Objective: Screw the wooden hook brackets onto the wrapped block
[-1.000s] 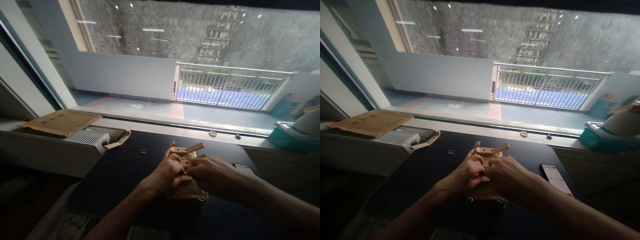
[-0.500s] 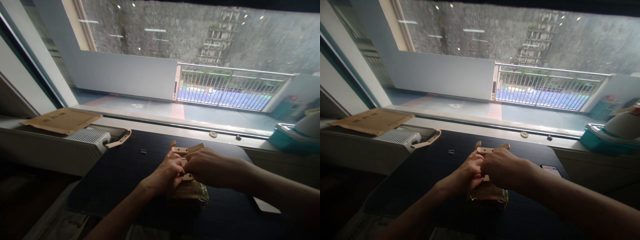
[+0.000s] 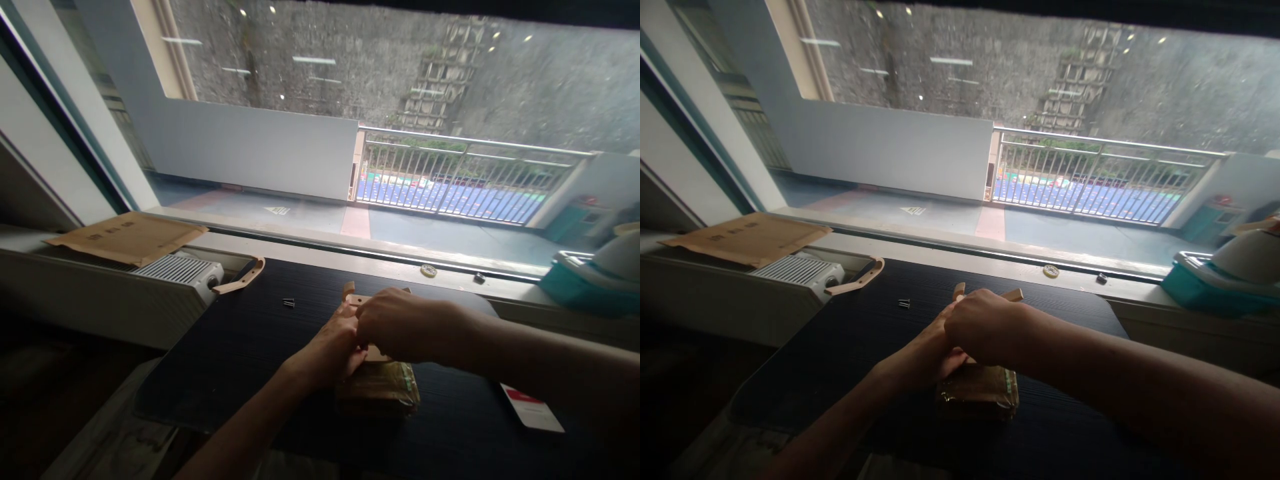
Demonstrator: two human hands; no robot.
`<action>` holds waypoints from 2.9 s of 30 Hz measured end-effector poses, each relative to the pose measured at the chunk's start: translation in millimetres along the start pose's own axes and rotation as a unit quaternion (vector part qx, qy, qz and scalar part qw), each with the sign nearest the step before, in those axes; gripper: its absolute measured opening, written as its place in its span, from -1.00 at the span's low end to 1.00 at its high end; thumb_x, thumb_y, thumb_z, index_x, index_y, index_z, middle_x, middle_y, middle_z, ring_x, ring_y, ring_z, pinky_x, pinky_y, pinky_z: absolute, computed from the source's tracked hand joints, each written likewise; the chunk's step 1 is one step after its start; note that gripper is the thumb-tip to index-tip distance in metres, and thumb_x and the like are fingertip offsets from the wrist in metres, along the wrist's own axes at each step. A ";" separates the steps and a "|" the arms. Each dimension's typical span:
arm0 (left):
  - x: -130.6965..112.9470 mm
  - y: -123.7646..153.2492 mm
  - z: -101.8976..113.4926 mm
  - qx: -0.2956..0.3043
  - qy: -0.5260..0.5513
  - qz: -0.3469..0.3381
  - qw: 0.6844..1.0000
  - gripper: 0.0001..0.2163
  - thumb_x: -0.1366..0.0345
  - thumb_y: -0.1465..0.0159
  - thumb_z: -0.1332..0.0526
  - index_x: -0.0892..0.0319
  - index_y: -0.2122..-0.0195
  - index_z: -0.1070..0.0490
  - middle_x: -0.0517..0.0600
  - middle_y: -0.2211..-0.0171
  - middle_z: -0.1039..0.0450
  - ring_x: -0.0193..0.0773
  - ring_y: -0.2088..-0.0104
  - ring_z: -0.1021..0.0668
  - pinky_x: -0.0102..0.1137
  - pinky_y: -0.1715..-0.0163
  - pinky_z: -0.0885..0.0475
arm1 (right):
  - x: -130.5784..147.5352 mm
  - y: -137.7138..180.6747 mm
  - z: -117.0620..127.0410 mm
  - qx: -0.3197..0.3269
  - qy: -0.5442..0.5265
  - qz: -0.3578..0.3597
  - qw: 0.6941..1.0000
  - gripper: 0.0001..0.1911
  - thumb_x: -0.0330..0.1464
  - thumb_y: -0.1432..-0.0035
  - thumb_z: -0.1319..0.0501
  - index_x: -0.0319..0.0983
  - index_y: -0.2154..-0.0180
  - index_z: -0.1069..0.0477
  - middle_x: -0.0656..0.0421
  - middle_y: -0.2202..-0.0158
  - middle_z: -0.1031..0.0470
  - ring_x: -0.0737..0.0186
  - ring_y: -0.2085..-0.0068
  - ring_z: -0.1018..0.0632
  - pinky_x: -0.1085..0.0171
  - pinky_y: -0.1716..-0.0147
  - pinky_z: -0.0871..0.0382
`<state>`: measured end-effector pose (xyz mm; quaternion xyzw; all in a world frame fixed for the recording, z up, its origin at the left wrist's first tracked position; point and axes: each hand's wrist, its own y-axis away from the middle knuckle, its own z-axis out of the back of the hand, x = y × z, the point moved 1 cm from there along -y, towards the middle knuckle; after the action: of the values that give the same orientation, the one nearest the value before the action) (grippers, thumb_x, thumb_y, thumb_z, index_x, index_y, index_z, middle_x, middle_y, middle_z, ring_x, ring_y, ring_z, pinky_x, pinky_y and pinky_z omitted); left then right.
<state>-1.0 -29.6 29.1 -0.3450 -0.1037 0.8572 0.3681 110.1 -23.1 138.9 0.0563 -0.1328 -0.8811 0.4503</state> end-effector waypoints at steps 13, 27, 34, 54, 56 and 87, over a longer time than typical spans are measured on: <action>5.3 43.6 1.3 -0.138 -0.037 0.116 0.983 -0.49 0.47 -0.07 -0.21 0.07 -0.06 -0.17 0.08 -0.06 -0.25 -0.09 -0.11 -0.28 -0.12 -0.10 -0.22 | -10.4 2.2 -2.0 0.047 0.092 0.088 0.991 -0.84 -0.60 0.09 -0.20 -0.28 0.44 -0.48 0.18 0.48 -0.48 0.34 0.48 -0.42 0.35 0.58 -0.07; 5.8 38.6 -36.8 -0.159 0.118 0.267 0.943 -0.79 0.39 -0.07 -0.22 0.13 0.24 -0.35 -0.05 0.31 -0.38 -0.23 0.25 -0.46 -0.29 0.17 -0.38 | -10.7 -11.1 -7.1 0.090 0.115 0.074 0.986 -0.90 -0.50 0.05 -0.16 -0.27 0.51 -0.44 0.20 0.56 -0.43 0.38 0.56 -0.36 0.35 0.64 0.00; 10.9 36.4 -40.1 -0.168 0.109 0.260 0.945 -0.83 0.41 -0.06 -0.23 0.11 0.29 -0.39 -0.06 0.35 -0.40 -0.23 0.26 -0.46 -0.25 0.14 -0.36 | -13.8 -13.0 -7.3 0.061 0.113 0.059 0.990 -0.85 -0.57 0.04 -0.16 -0.27 0.49 -0.47 0.14 0.47 -0.49 0.34 0.50 -0.40 0.34 0.61 -0.03; 11.6 37.0 -43.5 -0.158 0.138 0.256 0.944 -0.81 0.37 -0.10 -0.22 0.11 0.23 -0.43 -0.02 0.25 -0.39 -0.23 0.17 -0.47 -0.28 0.07 -0.37 | -21.1 5.6 -1.2 0.062 0.060 0.016 0.996 -0.82 -0.48 -0.07 -0.11 -0.32 0.46 -0.48 0.14 0.46 -0.45 0.42 0.53 -0.29 0.34 0.55 -0.02; 11.6 36.7 -43.6 -0.156 0.134 0.257 0.944 -0.82 0.36 -0.11 -0.21 0.12 0.23 -0.44 -0.02 0.26 -0.38 -0.22 0.17 -0.47 -0.28 0.07 -0.37 | -20.6 6.2 -3.0 0.049 0.057 0.019 0.997 -0.80 -0.47 -0.10 -0.09 -0.32 0.46 -0.47 0.14 0.45 -0.46 0.42 0.53 -0.29 0.34 0.55 -0.02; 11.3 38.8 -18.5 -0.065 0.162 0.221 0.960 -0.61 0.40 -0.11 -0.19 0.07 0.00 -0.31 -0.03 0.14 -0.39 -0.25 0.10 -0.47 -0.34 0.01 -0.35 | -24.4 12.7 -19.8 0.016 0.033 0.039 0.999 -0.87 -0.53 0.07 -0.17 -0.27 0.45 -0.48 0.17 0.47 -0.47 0.33 0.43 -0.39 0.32 0.52 -0.02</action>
<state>-15.8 -50.5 -7.2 -0.5168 -0.0190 0.8411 0.1585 138.7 -14.1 123.0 0.0869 -0.1338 -0.8585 0.4873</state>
